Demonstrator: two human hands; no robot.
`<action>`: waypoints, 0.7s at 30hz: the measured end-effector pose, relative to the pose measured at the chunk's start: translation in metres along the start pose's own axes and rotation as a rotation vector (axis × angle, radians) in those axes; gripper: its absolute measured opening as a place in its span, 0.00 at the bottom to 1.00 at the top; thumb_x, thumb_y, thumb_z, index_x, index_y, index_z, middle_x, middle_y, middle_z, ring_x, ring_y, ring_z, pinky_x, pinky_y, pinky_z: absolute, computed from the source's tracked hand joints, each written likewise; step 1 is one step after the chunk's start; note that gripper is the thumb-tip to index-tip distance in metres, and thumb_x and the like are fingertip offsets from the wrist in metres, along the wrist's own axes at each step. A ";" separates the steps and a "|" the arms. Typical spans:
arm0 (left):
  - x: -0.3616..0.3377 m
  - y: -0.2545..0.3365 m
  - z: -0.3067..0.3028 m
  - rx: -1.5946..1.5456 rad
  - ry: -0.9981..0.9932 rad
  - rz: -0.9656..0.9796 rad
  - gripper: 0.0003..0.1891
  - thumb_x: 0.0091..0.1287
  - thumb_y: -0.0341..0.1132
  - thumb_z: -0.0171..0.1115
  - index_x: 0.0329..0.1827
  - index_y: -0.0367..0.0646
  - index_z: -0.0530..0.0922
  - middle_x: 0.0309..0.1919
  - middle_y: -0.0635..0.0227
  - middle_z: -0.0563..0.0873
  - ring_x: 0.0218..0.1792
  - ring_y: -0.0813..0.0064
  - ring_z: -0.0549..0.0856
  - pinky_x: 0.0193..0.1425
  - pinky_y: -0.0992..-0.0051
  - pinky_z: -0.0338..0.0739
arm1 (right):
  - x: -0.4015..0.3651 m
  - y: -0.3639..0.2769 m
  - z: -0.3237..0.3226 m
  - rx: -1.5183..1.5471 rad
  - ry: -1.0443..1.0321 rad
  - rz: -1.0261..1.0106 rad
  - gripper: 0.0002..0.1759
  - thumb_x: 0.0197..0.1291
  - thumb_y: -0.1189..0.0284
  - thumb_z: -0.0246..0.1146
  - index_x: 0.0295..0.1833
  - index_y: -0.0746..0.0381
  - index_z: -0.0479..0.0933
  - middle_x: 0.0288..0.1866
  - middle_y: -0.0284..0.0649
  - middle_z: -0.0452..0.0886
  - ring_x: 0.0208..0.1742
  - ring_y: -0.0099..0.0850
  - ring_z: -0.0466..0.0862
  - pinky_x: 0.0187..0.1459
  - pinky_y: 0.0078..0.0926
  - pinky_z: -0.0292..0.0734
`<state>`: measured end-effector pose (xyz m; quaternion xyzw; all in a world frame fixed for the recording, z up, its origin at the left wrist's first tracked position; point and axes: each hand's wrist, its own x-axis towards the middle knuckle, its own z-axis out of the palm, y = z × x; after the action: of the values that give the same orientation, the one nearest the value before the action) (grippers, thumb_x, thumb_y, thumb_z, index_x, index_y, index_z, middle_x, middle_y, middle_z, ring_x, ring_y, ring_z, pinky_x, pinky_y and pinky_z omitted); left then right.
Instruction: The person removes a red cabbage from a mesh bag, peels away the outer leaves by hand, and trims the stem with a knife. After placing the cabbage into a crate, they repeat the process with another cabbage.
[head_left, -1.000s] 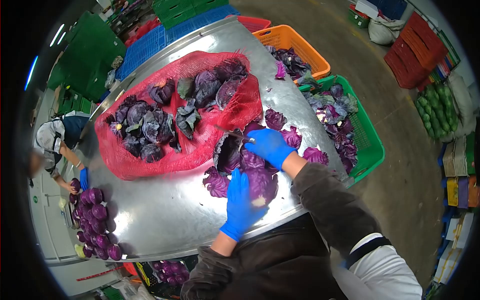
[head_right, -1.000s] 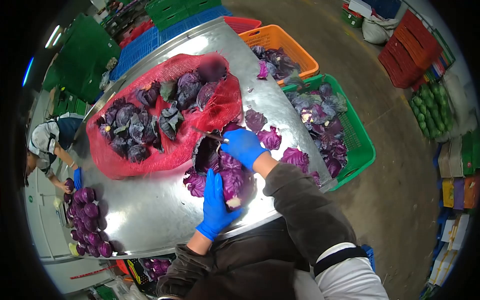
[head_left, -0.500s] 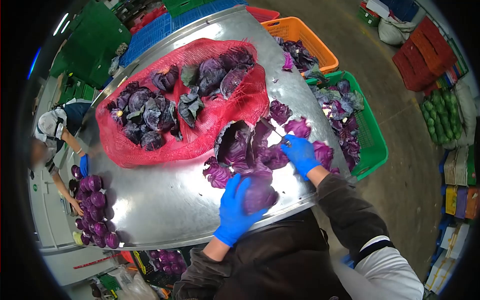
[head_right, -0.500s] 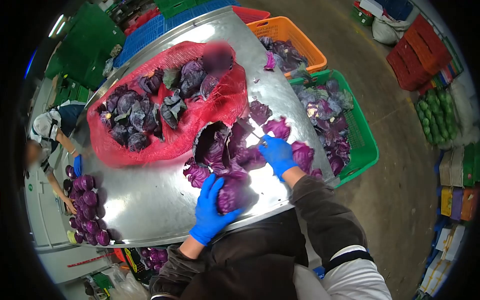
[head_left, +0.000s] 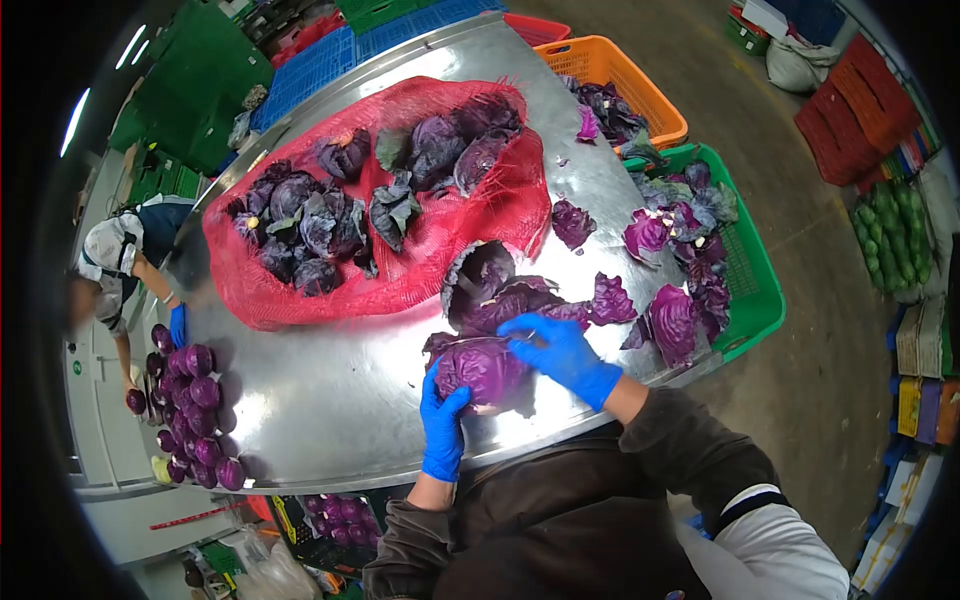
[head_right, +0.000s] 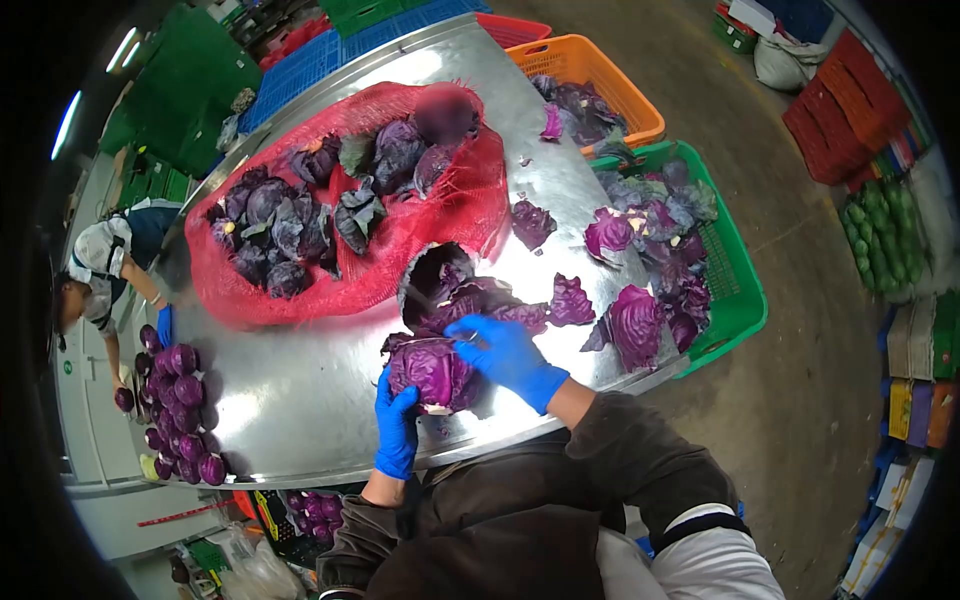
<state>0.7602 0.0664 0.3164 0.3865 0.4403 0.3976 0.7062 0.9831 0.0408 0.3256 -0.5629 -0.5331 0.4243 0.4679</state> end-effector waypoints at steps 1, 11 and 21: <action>-0.001 -0.004 -0.003 -0.099 0.026 -0.040 0.33 0.56 0.29 0.66 0.67 0.39 0.67 0.59 0.62 0.77 0.59 0.68 0.77 0.66 0.70 0.70 | 0.003 0.007 -0.007 0.092 0.041 0.087 0.16 0.59 0.67 0.66 0.53 0.57 0.80 0.42 0.39 0.84 0.42 0.23 0.84 0.43 0.24 0.79; 0.014 0.010 0.002 -0.281 -0.132 -0.613 0.41 0.65 0.62 0.55 0.73 0.42 0.58 0.58 0.47 0.78 0.42 0.48 0.87 0.42 0.59 0.86 | -0.011 -0.009 -0.012 -0.421 -0.040 0.081 0.43 0.52 0.48 0.69 0.70 0.57 0.66 0.68 0.50 0.69 0.67 0.44 0.72 0.66 0.39 0.66; 0.055 0.039 0.048 1.261 -0.275 0.568 0.60 0.40 0.54 0.79 0.73 0.33 0.54 0.67 0.41 0.66 0.68 0.45 0.66 0.69 0.57 0.66 | 0.018 -0.019 -0.028 -0.329 0.010 0.096 0.42 0.54 0.47 0.67 0.69 0.56 0.66 0.52 0.48 0.81 0.47 0.44 0.84 0.48 0.38 0.78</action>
<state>0.8123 0.1212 0.3487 0.8688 0.3754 0.1834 0.2657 1.0074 0.0567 0.3506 -0.6589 -0.5657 0.3503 0.3510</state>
